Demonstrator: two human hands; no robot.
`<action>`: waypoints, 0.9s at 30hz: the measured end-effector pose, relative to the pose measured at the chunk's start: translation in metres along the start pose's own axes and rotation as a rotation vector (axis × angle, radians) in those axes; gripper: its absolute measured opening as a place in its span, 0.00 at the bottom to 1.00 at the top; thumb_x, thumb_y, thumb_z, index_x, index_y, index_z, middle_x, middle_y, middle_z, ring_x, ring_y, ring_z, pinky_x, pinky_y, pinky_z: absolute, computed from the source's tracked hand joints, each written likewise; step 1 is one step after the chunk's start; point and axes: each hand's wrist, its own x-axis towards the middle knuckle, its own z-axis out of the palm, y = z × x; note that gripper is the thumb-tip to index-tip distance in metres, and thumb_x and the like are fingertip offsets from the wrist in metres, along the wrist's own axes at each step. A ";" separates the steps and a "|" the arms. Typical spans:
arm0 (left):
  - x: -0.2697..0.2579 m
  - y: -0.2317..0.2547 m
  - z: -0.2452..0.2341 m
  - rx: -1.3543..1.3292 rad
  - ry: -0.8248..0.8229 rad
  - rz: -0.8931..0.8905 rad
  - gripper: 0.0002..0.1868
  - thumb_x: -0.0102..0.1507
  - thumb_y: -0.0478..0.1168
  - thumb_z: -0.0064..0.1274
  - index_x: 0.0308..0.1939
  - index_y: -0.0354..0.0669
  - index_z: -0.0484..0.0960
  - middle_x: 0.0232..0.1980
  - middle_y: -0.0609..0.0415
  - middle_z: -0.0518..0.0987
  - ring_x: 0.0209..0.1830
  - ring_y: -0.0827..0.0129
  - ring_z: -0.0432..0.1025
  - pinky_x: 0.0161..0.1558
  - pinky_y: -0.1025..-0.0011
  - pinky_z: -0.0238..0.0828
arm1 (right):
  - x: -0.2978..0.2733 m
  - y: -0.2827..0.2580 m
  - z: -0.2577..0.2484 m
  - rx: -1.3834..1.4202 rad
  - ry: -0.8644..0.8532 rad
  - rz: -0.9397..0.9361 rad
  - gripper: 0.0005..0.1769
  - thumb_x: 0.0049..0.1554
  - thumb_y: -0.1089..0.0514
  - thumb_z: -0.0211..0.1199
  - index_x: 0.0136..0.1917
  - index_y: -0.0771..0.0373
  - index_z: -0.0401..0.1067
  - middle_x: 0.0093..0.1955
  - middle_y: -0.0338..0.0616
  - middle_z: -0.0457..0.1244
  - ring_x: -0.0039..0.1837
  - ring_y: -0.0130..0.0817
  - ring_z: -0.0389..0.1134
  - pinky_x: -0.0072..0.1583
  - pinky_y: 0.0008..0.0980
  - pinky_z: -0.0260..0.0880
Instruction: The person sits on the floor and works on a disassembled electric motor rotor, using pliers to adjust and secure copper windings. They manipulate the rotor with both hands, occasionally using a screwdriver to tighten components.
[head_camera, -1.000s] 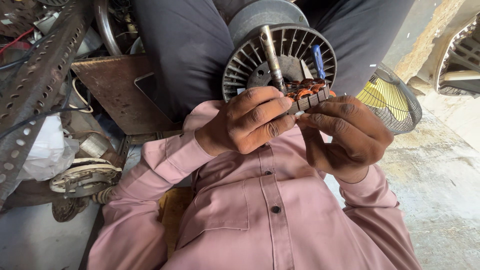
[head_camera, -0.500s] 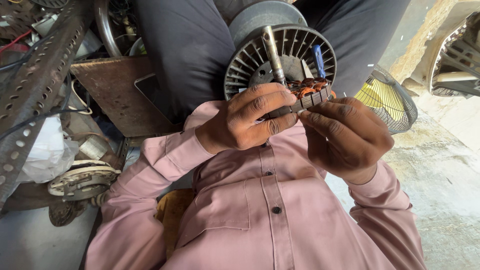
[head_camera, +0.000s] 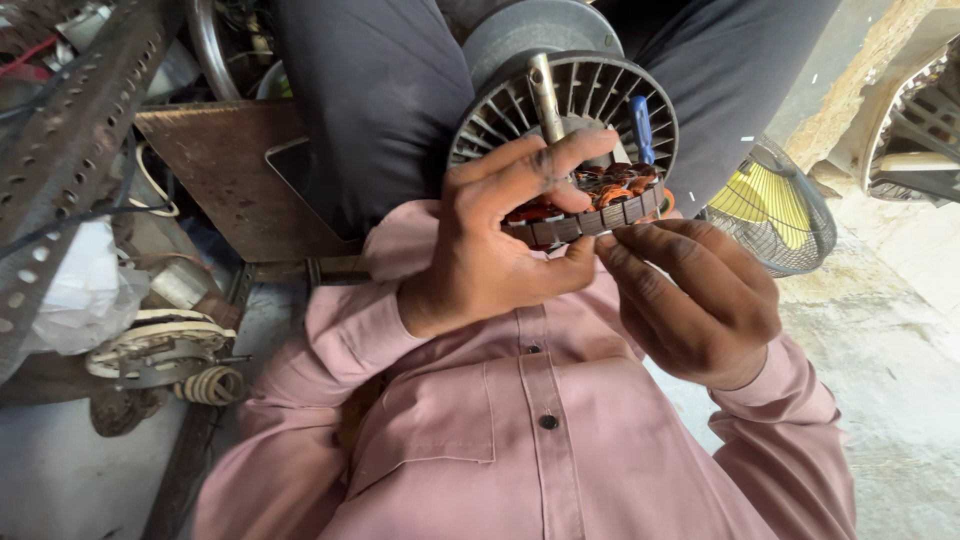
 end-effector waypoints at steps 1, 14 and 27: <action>0.001 0.000 -0.001 0.004 -0.011 0.025 0.35 0.60 0.29 0.64 0.70 0.40 0.71 0.42 0.55 0.81 0.37 0.77 0.79 0.42 0.82 0.79 | 0.000 0.000 -0.001 0.009 -0.012 0.009 0.12 0.51 0.72 0.71 0.50 0.73 0.80 0.45 0.54 0.70 0.45 0.45 0.73 0.50 0.38 0.76; 0.002 -0.007 -0.009 -0.026 -0.061 0.104 0.33 0.61 0.28 0.63 0.69 0.39 0.70 0.43 0.55 0.82 0.39 0.74 0.77 0.43 0.79 0.79 | -0.006 0.011 0.000 0.039 -0.059 -0.079 0.12 0.52 0.72 0.68 0.52 0.74 0.79 0.47 0.56 0.70 0.49 0.46 0.74 0.54 0.40 0.79; -0.001 -0.010 -0.009 -0.124 -0.093 0.041 0.31 0.60 0.29 0.62 0.68 0.38 0.73 0.47 0.53 0.81 0.36 0.76 0.80 0.41 0.81 0.80 | -0.012 0.002 0.009 -0.102 0.016 -0.134 0.13 0.51 0.72 0.70 0.51 0.74 0.80 0.45 0.54 0.70 0.45 0.44 0.73 0.49 0.36 0.77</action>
